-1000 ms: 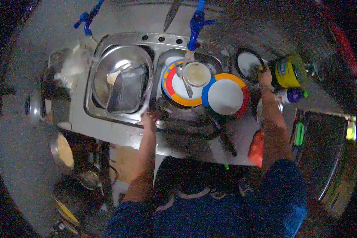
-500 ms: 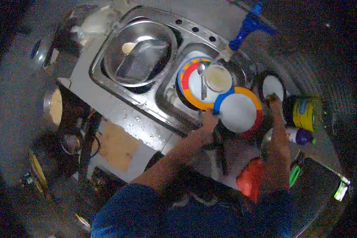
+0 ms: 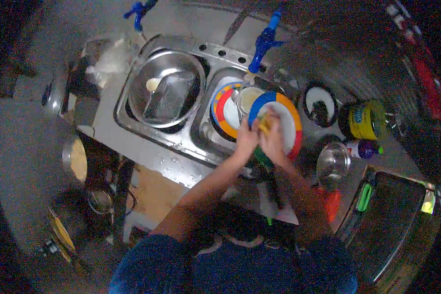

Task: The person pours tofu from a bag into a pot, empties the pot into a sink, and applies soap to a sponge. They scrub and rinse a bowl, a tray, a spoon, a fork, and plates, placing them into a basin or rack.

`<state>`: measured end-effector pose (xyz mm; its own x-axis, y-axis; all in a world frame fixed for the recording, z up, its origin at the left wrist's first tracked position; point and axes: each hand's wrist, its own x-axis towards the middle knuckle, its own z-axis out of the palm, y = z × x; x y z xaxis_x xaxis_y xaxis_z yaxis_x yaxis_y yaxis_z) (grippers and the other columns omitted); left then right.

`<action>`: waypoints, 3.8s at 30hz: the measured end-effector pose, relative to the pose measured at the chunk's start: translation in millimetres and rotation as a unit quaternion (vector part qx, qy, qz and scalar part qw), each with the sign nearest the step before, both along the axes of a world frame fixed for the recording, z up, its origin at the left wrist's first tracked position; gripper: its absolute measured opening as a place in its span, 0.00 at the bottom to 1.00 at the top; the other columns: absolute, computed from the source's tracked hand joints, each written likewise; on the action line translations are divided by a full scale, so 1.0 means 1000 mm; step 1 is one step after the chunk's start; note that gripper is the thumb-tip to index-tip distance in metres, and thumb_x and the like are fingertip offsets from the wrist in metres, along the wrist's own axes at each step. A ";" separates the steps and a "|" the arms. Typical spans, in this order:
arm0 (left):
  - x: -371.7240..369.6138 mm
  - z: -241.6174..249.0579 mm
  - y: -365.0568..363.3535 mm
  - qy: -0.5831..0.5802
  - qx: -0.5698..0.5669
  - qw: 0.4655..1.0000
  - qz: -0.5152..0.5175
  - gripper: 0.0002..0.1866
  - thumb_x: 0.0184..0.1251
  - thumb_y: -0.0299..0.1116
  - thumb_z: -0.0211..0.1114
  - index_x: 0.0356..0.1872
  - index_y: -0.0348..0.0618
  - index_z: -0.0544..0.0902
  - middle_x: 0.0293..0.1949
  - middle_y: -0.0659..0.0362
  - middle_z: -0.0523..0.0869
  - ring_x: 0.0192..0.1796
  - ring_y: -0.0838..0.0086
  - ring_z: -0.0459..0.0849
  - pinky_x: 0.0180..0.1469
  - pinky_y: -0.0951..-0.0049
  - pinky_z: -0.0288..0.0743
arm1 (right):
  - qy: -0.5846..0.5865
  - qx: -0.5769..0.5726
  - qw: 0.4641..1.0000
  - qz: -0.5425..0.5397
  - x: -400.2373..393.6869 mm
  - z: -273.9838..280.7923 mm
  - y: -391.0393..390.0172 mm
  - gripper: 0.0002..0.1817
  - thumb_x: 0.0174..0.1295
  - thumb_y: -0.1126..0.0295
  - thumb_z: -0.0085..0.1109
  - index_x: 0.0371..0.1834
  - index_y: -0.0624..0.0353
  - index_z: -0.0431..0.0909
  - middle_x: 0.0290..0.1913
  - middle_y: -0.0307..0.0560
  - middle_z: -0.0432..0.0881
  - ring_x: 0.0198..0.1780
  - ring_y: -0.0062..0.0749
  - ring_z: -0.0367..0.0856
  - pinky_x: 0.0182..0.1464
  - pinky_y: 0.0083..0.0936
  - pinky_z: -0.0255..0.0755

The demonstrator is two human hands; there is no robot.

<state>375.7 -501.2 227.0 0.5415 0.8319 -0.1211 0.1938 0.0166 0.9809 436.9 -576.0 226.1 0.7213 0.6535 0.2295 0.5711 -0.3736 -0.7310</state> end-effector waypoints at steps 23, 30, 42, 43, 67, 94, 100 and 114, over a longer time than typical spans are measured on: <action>-0.024 0.007 0.160 0.059 -0.020 0.998 0.006 0.26 0.63 0.45 0.43 0.25 0.27 0.75 0.19 0.52 0.77 0.22 0.74 0.69 0.28 0.68 0.65 | -0.249 -0.310 0.916 0.058 0.011 -0.026 0.101 0.23 0.55 0.72 0.39 0.56 0.59 0.58 0.58 0.52 0.59 0.61 0.41 0.52 0.60 0.36 0.45; -0.020 -0.013 0.135 0.095 -0.116 0.989 -0.009 0.26 0.61 0.49 0.44 0.34 0.29 0.75 0.32 0.48 0.79 0.32 0.67 0.74 0.36 0.68 0.67 | 0.218 0.079 0.955 0.183 -0.018 -0.063 0.127 0.29 0.53 0.68 0.47 0.60 0.58 0.51 0.62 0.47 0.53 0.62 0.37 0.52 0.60 0.31 0.47; -0.032 -0.055 0.187 -0.146 -0.445 0.880 -0.076 0.33 0.59 0.57 0.37 0.57 0.39 0.53 0.54 0.54 0.66 0.55 0.62 0.65 0.56 0.63 0.58 | 0.016 -0.217 0.965 0.144 -0.004 0.079 0.120 0.14 0.51 0.69 0.47 0.41 0.62 0.69 0.27 0.54 0.76 0.30 0.46 0.76 0.35 0.36 0.70; -0.038 -0.052 0.177 -0.073 -0.362 0.926 -0.082 0.35 0.58 0.58 0.38 0.58 0.40 0.52 0.54 0.55 0.66 0.55 0.63 0.65 0.56 0.63 0.58 | 0.055 -0.178 0.979 0.086 0.011 0.074 0.117 0.12 0.54 0.69 0.46 0.39 0.61 0.69 0.28 0.54 0.76 0.29 0.46 0.76 0.33 0.36 0.69; -0.026 0.001 0.127 0.025 -0.233 0.972 0.026 0.31 0.58 0.55 0.44 0.31 0.28 0.76 0.26 0.53 0.78 0.30 0.70 0.73 0.34 0.71 0.66 | -0.085 -0.189 0.966 0.156 0.038 -0.037 0.164 0.13 0.52 0.66 0.48 0.39 0.61 0.69 0.45 0.55 0.70 0.47 0.45 0.66 0.48 0.37 0.61; -0.029 -0.032 0.179 -0.192 -0.358 0.908 0.101 0.27 0.63 0.47 0.41 0.49 0.28 0.66 0.48 0.50 0.72 0.48 0.65 0.71 0.51 0.71 0.63 | -0.158 -0.107 0.980 0.058 0.061 -0.011 0.082 0.17 0.56 0.71 0.40 0.48 0.66 0.64 0.49 0.61 0.66 0.50 0.49 0.66 0.52 0.34 0.60; -0.024 -0.018 0.176 -0.161 -0.324 0.923 0.131 0.27 0.64 0.45 0.40 0.48 0.25 0.65 0.47 0.48 0.72 0.47 0.65 0.72 0.49 0.68 0.66 | -0.174 -0.116 0.978 0.014 0.032 -0.034 0.088 0.20 0.58 0.73 0.34 0.55 0.64 0.57 0.55 0.61 0.60 0.56 0.49 0.60 0.58 0.36 0.51; -0.014 -0.021 0.164 -0.085 -0.254 0.963 0.037 0.30 0.62 0.50 0.39 0.46 0.27 0.67 0.43 0.48 0.74 0.42 0.65 0.74 0.45 0.69 0.67 | -0.209 -0.068 0.957 0.191 -0.014 0.008 0.127 0.20 0.52 0.74 0.39 0.51 0.68 0.62 0.55 0.56 0.62 0.58 0.43 0.58 0.59 0.39 0.48</action>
<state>361.4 -336.7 205.7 0.5309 0.7260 -0.4371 0.0115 0.5095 0.8604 423.3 -448.8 233.7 0.2879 0.8953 0.3401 0.9167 -0.1549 -0.3683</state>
